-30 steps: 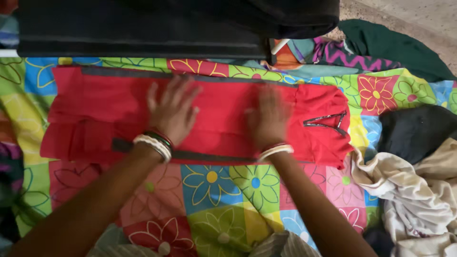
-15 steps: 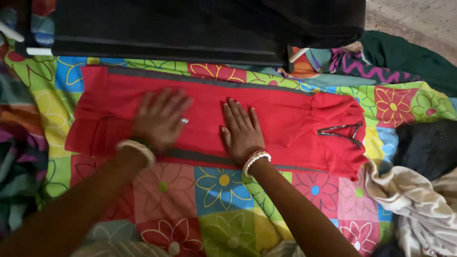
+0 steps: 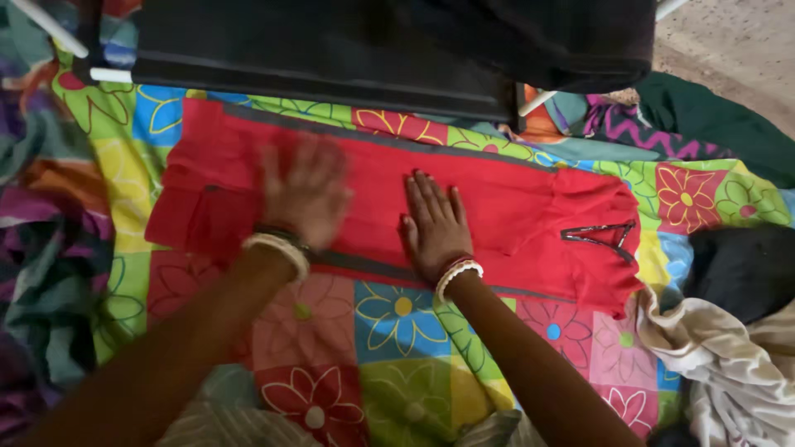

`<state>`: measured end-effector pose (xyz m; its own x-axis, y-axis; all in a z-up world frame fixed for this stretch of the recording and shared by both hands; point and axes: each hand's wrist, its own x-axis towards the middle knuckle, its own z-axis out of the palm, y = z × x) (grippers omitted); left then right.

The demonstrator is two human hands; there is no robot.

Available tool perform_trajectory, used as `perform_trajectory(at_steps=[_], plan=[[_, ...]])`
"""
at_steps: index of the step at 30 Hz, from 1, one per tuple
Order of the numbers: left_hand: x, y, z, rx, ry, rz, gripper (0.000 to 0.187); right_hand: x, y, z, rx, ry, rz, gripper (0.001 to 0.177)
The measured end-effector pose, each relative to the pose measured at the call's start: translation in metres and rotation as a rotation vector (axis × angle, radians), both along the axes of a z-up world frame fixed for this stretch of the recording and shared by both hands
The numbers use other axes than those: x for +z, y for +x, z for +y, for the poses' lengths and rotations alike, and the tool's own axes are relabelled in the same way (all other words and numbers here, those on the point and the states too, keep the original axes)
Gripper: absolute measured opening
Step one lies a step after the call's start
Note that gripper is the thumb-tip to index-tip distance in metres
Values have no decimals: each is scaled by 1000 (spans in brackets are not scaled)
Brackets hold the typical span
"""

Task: The person folds a striped shirt and a red t-shirt on a colorful floral mat. They smooth the fabric with their hands, fold the sleeves and body, and place the folded shirts on a nearby black rack.

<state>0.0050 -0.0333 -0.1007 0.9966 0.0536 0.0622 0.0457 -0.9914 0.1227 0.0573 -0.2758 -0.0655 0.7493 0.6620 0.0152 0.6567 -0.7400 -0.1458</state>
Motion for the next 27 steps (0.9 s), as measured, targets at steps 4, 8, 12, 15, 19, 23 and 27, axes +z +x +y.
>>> perform_trajectory(at_steps=[4,8,12,15,19,23,27], plan=[[-2,-6,-43,-86,-158,-69,59,0,-13,16,-58,12,-11,69],[-4,-9,-11,-69,-211,-83,60,-1,-39,47,31,39,66,73],[-4,-23,39,39,-168,-211,54,2,-40,76,102,132,117,72],[-3,-30,48,65,-153,-273,51,0,-26,105,146,121,53,71],[1,-28,47,69,-126,-276,49,-2,-8,120,235,60,42,72],[3,-29,47,62,-160,-310,47,-3,8,94,195,-45,63,72],[1,-30,49,65,-187,-294,48,-1,19,38,-19,-16,124,70]])
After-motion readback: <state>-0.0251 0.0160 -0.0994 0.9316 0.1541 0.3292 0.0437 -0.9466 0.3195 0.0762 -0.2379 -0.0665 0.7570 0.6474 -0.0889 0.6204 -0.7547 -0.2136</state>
